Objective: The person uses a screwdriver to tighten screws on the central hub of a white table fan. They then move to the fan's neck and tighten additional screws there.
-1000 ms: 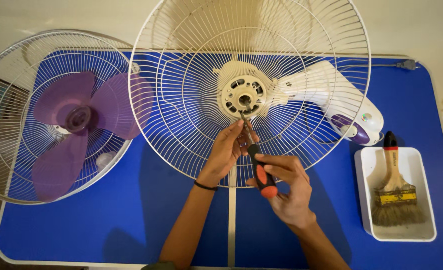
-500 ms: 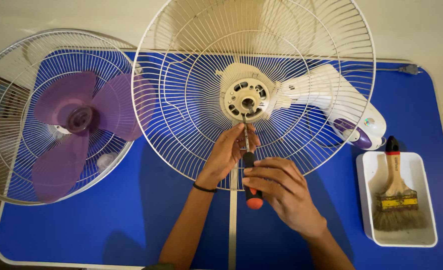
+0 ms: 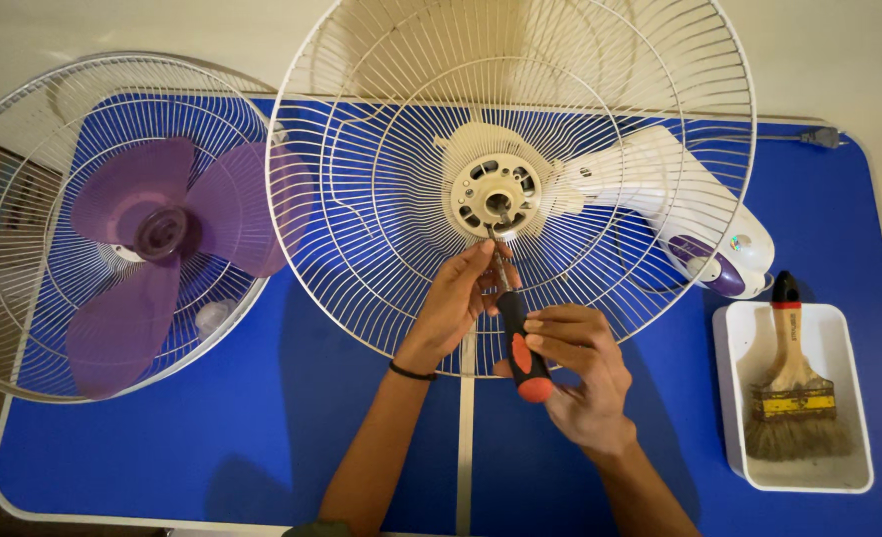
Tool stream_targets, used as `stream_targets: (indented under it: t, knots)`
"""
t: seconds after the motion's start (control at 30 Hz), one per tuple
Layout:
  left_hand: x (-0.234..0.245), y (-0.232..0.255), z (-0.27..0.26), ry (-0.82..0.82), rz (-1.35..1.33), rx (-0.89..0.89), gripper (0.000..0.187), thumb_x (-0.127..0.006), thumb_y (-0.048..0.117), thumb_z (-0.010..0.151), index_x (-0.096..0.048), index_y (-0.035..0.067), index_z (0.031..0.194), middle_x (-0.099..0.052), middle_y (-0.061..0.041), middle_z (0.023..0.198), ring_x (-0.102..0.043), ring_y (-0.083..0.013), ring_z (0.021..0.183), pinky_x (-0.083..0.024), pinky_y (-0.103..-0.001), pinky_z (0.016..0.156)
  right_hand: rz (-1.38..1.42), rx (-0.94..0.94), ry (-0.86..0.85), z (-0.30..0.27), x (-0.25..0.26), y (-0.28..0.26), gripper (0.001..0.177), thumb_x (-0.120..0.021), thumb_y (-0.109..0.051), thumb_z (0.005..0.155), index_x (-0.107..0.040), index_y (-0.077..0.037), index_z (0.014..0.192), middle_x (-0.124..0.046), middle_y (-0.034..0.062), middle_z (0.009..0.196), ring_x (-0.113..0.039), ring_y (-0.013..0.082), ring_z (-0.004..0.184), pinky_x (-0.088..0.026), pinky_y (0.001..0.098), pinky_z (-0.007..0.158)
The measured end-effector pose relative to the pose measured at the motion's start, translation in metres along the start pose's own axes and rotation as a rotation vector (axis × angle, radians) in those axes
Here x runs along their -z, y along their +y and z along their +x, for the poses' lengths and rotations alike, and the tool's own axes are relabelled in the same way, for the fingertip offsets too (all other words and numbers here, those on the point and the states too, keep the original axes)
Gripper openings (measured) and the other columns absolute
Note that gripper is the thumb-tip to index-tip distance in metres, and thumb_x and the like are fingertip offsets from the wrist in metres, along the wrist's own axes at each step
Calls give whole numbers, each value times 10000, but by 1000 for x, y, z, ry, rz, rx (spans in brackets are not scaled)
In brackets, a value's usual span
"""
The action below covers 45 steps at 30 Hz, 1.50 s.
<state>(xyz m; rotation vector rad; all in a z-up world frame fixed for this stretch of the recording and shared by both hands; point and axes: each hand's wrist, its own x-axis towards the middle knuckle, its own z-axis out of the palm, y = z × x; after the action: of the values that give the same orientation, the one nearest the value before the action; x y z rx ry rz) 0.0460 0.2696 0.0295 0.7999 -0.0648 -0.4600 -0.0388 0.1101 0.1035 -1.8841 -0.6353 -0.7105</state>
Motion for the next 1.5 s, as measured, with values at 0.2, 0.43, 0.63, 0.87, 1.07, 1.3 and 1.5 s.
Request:
stream_targets:
  t: [0.2,0.43,0.63,0.87,1.07,1.3,1.5]
  knots:
    - [-1,0,0,-22,9,-15,345,-470,358,1123,-649,63,1132,-711,-46,872,-654,-78,744,-493,-199,547,-99,-16,-94,17,15,-10,409,-881,-55,750,-692,-95,1110,-703,43,1131,-703,266,1090,-579,365,910]
    - [7,-4,-2,41,-40,-2,348,-495,352,1111,-654,47,1166,-710,-48,890,-689,-116,835,-572,-248,723,-87,58,-256,14,4,-6,462,-866,-14,675,-704,-129,1093,-707,38,1152,-689,280,1119,-579,393,922]
    - [5,-8,-1,60,77,-12,335,-485,383,1105,-640,86,1109,-708,-25,867,-661,-80,754,-511,-220,591,2,5,22,-2,-11,5,560,-980,-80,670,-602,-110,1081,-640,58,1064,-687,260,1055,-574,327,840]
    - [4,16,-7,373,900,-228,297,-560,339,1054,-672,81,1151,-701,-39,825,-622,-119,676,-500,-271,604,46,25,46,-4,-16,13,607,-966,-87,679,-559,-121,1127,-631,97,1103,-675,292,1103,-592,355,874]
    - [11,46,-7,477,1544,-671,376,-680,281,1023,-602,159,1370,-570,-99,1323,-488,-296,1246,-459,-436,1068,159,22,11,-7,-19,18,620,-923,-69,739,-512,-128,1199,-678,115,1181,-674,317,1189,-612,394,954]
    - [5,51,-3,373,1773,-721,680,-770,390,882,-505,262,1495,-442,-73,1444,-394,-320,1260,-351,-511,1072,138,41,14,-10,-24,20,618,-920,-92,731,-538,-141,1214,-671,90,1159,-668,338,1182,-616,409,958]
    - [3,56,6,233,1859,-708,530,-676,210,977,-568,330,1483,-479,39,1452,-432,-274,1261,-388,-458,1049,138,32,32,-4,-18,20,616,-911,-95,743,-532,-134,1228,-679,104,1168,-686,347,1163,-621,418,950]
